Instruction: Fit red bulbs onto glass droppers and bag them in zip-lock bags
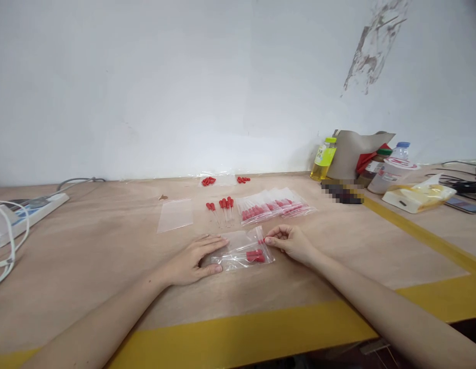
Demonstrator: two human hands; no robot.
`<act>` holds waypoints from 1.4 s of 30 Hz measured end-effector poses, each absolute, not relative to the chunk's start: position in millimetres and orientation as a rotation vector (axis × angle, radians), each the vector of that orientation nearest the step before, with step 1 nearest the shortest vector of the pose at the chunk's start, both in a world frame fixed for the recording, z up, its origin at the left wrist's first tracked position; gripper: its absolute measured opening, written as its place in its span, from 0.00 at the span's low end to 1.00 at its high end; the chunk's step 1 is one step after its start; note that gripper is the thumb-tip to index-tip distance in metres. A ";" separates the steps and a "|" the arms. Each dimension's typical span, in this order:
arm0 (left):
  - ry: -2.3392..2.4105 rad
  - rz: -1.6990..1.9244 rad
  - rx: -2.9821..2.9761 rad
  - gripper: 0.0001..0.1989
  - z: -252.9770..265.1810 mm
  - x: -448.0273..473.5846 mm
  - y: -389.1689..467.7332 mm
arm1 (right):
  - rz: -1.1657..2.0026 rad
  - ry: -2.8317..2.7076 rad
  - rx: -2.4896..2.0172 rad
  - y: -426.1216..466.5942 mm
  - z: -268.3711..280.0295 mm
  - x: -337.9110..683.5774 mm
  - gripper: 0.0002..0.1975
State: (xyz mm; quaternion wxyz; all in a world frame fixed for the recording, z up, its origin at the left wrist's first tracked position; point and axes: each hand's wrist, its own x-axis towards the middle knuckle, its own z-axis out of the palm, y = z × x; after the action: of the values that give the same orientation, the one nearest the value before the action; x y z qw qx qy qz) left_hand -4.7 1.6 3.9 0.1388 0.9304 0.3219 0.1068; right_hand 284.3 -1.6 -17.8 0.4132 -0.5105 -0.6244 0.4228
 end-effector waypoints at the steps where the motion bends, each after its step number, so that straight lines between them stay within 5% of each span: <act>1: 0.931 0.314 2.689 0.28 3.5 -4.8 1.8 | 1.057 -1.607 -1.270 -2.5 -17.4 283.2 0.19; 12: 0.929 0.309 2.698 0.27 3.3 -3.7 2.0 | 1.357 -1.741 -1.174 -8.0 -10.3 286.5 0.22; 22: 0.936 0.298 2.708 0.24 3.6 -4.3 0.3 | 0.241 -1.877 -1.279 45.2 24.9 266.8 0.06; 29: 0.952 0.297 2.683 0.24 4.6 -4.3 -0.2 | 0.405 -1.854 -1.553 128.6 25.2 192.6 0.12; 42: 0.954 0.304 2.673 0.24 4.8 -4.3 -0.6 | 0.801 -1.624 -1.547 154.9 32.5 184.6 0.05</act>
State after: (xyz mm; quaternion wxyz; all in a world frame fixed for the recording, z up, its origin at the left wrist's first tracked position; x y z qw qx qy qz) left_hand -4.3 -0.6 4.8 0.1430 0.9269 0.3306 0.1055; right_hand 184.6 154.9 32.5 0.3710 -0.6032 -0.6332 0.3123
